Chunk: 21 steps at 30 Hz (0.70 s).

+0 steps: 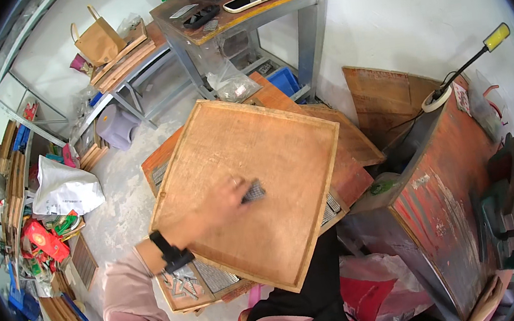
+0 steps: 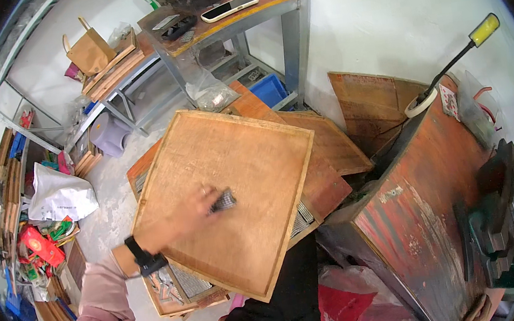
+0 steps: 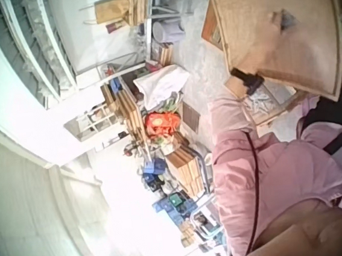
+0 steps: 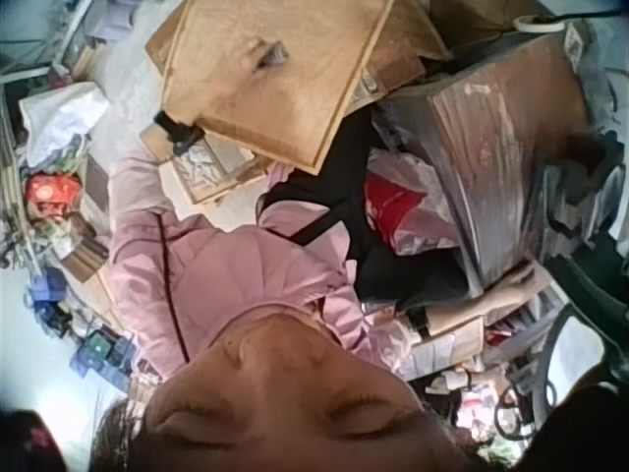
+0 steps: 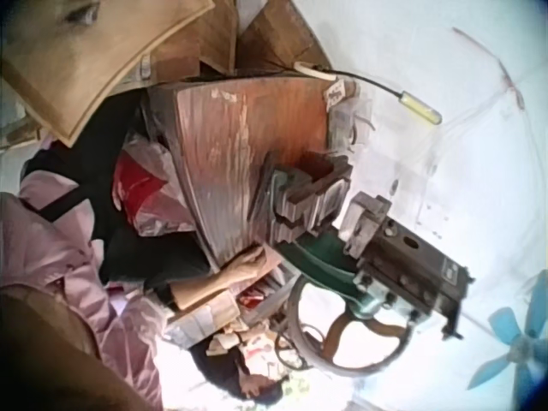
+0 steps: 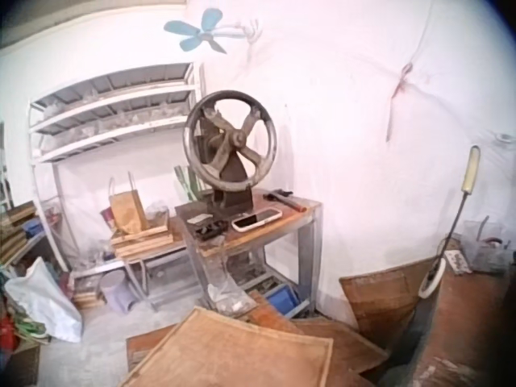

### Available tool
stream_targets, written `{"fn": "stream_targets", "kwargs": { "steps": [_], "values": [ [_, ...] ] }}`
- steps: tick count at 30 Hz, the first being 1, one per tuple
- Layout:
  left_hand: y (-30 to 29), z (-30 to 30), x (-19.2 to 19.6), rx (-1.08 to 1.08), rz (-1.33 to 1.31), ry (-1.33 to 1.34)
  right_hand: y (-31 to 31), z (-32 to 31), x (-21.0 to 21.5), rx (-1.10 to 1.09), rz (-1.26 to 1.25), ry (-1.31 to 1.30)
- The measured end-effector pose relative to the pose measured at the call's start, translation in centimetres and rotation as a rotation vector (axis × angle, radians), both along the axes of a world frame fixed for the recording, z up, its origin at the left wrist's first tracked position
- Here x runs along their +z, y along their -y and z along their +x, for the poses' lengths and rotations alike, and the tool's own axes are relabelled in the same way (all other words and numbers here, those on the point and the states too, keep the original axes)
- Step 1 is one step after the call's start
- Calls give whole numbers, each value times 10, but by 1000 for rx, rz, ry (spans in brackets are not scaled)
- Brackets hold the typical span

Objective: Operating a manual industrial press to assemble or process small finned metal or plastic components.

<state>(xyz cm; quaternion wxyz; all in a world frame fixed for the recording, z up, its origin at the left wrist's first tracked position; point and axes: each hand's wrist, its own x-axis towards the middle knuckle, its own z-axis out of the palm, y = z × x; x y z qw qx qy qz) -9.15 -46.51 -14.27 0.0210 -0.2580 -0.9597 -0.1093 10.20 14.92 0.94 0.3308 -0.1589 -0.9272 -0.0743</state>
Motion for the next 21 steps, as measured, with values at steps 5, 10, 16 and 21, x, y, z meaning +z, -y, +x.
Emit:
{"fn": "stream_targets", "kwargs": {
  "steps": [5,10,16,21],
  "values": [
    [-39,67,4,45,-15,-21,-5,6,-6,5,-104,-8],
    [-29,84,11,204,234,-42,-41,24,-22,-19,-382,87],
    [56,96,-10,847,29,-12,-34,26,-23,14,-362,21],
    [58,86,10,848,115,128,-21,25,-18,28,-355,4]
  ]
}}
